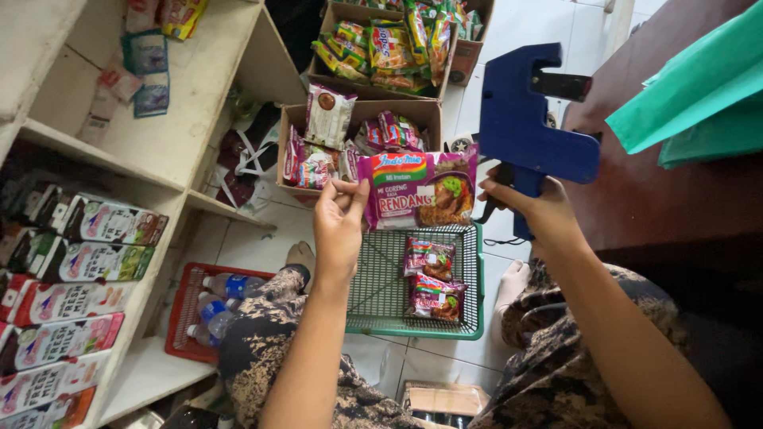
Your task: The person picks up noodle packets from a box and place them into a green basket while holding a blue tape dispenser.
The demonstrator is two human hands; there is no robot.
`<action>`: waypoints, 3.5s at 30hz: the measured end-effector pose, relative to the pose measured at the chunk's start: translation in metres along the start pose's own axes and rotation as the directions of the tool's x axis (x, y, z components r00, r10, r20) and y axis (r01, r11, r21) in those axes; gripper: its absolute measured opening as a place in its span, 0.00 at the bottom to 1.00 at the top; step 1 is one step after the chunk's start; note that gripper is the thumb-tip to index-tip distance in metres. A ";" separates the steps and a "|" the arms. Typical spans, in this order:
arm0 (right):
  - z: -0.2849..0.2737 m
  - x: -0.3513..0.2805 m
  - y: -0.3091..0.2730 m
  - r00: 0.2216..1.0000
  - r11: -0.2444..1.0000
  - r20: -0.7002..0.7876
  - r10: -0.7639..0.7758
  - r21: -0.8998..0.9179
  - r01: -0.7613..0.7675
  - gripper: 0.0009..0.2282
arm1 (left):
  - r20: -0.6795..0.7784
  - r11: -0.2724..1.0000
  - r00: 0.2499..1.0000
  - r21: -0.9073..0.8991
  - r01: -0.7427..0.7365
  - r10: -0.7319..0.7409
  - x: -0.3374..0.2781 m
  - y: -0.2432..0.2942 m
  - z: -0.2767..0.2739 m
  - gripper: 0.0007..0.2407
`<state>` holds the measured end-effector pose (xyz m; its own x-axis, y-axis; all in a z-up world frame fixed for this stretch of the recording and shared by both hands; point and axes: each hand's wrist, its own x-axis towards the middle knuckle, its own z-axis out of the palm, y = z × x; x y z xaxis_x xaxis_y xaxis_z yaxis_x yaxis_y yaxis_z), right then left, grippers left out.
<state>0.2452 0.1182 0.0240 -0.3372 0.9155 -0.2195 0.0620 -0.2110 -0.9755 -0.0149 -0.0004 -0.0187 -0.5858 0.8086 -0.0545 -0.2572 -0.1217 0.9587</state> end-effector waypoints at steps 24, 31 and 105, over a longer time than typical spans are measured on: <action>0.058 -0.065 -0.015 0.895 0.760 0.298 -0.333 -0.476 0.442 0.08 | -0.195 0.988 0.981 -0.150 -0.034 0.005 0.005 0.004 -0.004 0.07; 0.045 -0.051 0.013 0.837 0.675 0.341 -0.429 -0.495 0.547 0.08 | -0.240 0.999 0.970 -0.017 0.035 -0.038 0.002 0.005 -0.004 0.07; -0.015 0.032 0.009 0.999 0.999 -0.034 0.027 -0.035 -0.028 0.16 | 0.333 0.997 0.942 0.076 0.027 -0.051 -0.017 0.006 0.026 0.07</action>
<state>0.2491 0.1505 0.0080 -0.3030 0.9206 -0.2464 0.1048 -0.2248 -0.9688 0.0140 0.0000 -0.0048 -0.2827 0.9592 -0.0071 -0.2134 -0.0557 0.9754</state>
